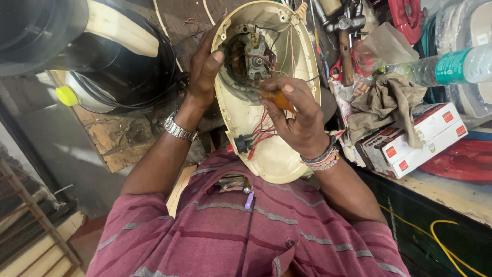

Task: The person disassembles a blender, removes the base cover, and uses a screwdriver to adjust internal components and wiring. They then reassemble the blender base and place it back on the workbench.

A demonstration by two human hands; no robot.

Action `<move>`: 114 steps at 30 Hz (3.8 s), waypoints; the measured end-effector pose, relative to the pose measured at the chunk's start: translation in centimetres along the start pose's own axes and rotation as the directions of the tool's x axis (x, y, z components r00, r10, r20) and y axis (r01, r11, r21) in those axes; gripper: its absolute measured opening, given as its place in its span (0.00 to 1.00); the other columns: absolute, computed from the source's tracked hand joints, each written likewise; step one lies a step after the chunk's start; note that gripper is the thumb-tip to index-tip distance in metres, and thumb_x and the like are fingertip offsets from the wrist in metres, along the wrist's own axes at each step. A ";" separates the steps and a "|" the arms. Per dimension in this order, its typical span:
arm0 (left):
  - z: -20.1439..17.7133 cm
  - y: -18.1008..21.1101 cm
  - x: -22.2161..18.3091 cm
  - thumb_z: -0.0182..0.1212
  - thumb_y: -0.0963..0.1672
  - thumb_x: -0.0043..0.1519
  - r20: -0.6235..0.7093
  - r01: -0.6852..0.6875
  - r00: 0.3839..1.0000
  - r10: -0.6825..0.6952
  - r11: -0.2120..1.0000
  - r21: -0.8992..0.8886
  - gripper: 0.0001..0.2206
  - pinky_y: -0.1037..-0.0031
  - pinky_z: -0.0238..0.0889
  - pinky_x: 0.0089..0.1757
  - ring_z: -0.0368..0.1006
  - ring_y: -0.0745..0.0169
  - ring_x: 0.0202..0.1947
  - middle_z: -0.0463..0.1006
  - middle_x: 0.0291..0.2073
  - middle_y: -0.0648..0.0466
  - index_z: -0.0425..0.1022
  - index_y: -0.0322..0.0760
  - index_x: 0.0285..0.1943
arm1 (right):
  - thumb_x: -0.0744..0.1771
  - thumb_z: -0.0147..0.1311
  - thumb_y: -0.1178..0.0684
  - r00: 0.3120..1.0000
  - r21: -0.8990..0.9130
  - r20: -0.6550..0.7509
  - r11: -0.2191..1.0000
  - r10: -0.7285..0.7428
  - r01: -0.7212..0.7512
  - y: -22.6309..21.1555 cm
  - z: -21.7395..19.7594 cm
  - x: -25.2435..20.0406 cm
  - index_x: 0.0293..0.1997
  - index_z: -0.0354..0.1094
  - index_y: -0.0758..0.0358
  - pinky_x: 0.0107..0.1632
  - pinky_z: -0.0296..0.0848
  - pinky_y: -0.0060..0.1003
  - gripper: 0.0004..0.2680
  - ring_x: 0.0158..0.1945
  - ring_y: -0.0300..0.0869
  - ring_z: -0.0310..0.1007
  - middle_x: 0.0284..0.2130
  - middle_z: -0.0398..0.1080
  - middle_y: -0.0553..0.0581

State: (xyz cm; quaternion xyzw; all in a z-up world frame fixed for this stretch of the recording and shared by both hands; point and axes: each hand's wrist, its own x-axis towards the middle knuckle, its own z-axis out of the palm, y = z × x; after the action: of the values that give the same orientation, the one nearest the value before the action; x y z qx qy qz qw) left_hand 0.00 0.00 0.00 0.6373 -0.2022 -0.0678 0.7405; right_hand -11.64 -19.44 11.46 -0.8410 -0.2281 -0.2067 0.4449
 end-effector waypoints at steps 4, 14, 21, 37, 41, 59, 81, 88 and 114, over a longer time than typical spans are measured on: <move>0.0 0.3 0.3 0.48 0.59 0.68 -0.008 -0.013 1.000 0.013 1.000 0.022 0.37 0.61 0.52 0.72 0.61 0.47 0.76 0.67 0.72 0.41 0.61 0.30 0.77 | 0.68 0.57 0.73 0.973 0.125 0.214 0.991 -0.083 0.057 -0.3 -1.2 1.9 0.71 0.49 0.45 0.55 0.81 0.35 0.28 0.59 0.54 0.77 0.53 0.70 0.63; -1.7 -5.5 1.9 0.46 0.49 0.73 -0.108 0.055 0.991 -0.074 0.984 -0.168 0.20 0.64 0.66 0.53 0.72 0.54 0.54 0.75 0.54 0.44 0.70 0.27 0.63 | 0.70 0.53 0.54 0.979 0.078 0.125 0.985 -0.164 0.155 -0.9 0.7 8.2 0.49 0.67 0.59 0.63 0.64 0.47 0.05 0.58 0.57 0.67 0.49 0.70 0.64; -2.6 -6.6 2.4 0.48 0.50 0.72 -0.134 0.241 0.949 -0.285 0.931 -0.274 0.18 0.65 0.63 0.36 0.69 0.57 0.34 0.74 0.36 0.48 0.73 0.29 0.51 | 0.71 0.49 0.49 0.922 0.731 0.233 0.569 0.310 -0.376 2.2 4.3 7.4 0.42 0.71 0.67 0.43 0.67 0.29 0.10 0.38 0.33 0.66 0.34 0.68 0.51; -2.1 -4.8 3.9 0.45 0.49 0.70 -0.210 0.134 0.965 -0.159 0.983 -0.129 0.19 0.71 0.65 0.50 0.71 0.63 0.48 0.77 0.48 0.50 0.74 0.29 0.55 | 0.72 0.55 0.49 0.833 0.720 0.553 0.513 -0.016 -0.468 6.4 3.5 11.2 0.29 0.68 0.67 0.34 0.63 0.31 0.14 0.27 0.33 0.64 0.23 0.65 0.51; -2.1 -5.1 2.4 0.44 0.50 0.70 -0.184 0.103 0.977 -0.104 0.995 -0.016 0.20 0.71 0.67 0.47 0.73 0.62 0.45 0.78 0.44 0.50 0.75 0.29 0.51 | 0.73 0.50 0.47 0.952 0.568 0.206 0.764 0.227 -0.306 4.0 5.6 8.1 0.46 0.71 0.66 0.47 0.67 0.29 0.11 0.44 0.33 0.69 0.38 0.70 0.51; -1.8 0.4 2.8 0.46 0.50 0.70 -0.132 0.214 0.966 -0.220 0.975 -0.059 0.20 0.72 0.68 0.42 0.74 0.63 0.43 0.78 0.45 0.49 0.73 0.28 0.56 | 0.66 0.54 0.36 0.856 -0.572 0.471 0.813 0.215 0.111 0.0 0.1 12.7 0.44 0.73 0.61 0.38 0.73 0.50 0.16 0.35 0.55 0.76 0.29 0.75 0.61; -1.8 3.1 5.9 0.48 0.38 0.65 -0.028 0.266 0.964 -0.265 0.962 0.060 0.21 0.70 0.66 0.45 0.73 0.59 0.47 0.77 0.52 0.49 0.65 0.30 0.69 | 0.72 0.48 0.49 0.730 -0.696 0.580 0.686 0.362 0.213 -0.7 0.4 13.2 0.54 0.68 0.63 0.51 0.75 0.50 0.09 0.50 0.54 0.77 0.46 0.73 0.62; -2.8 1.7 7.9 0.53 0.39 0.65 0.097 0.294 0.951 -0.292 0.956 0.002 0.21 0.72 0.70 0.50 0.76 0.59 0.52 0.78 0.54 0.44 0.64 0.26 0.69 | 0.62 0.53 0.49 0.806 -0.298 0.555 0.854 -0.208 0.426 -1.5 -0.6 14.0 0.46 0.72 0.61 0.37 0.74 0.49 0.13 0.38 0.56 0.77 0.36 0.74 0.65; -1.0 2.4 15.1 0.59 0.41 0.60 0.379 0.237 0.881 -0.281 0.958 0.161 0.11 0.78 0.70 0.42 0.76 0.69 0.42 0.81 0.43 0.54 0.76 0.33 0.51 | 0.68 0.54 0.35 0.762 -0.675 0.493 0.737 0.420 0.029 -0.9 -1.9 15.6 0.52 0.69 0.61 0.56 0.71 0.51 0.19 0.57 0.56 0.73 0.48 0.74 0.65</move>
State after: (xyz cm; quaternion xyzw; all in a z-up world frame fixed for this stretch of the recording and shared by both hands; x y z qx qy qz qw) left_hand 13.76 -4.05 5.43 0.6712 -0.2650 -0.2832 0.6317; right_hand 0.22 -17.47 21.59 -0.9806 -0.1789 0.0652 0.0473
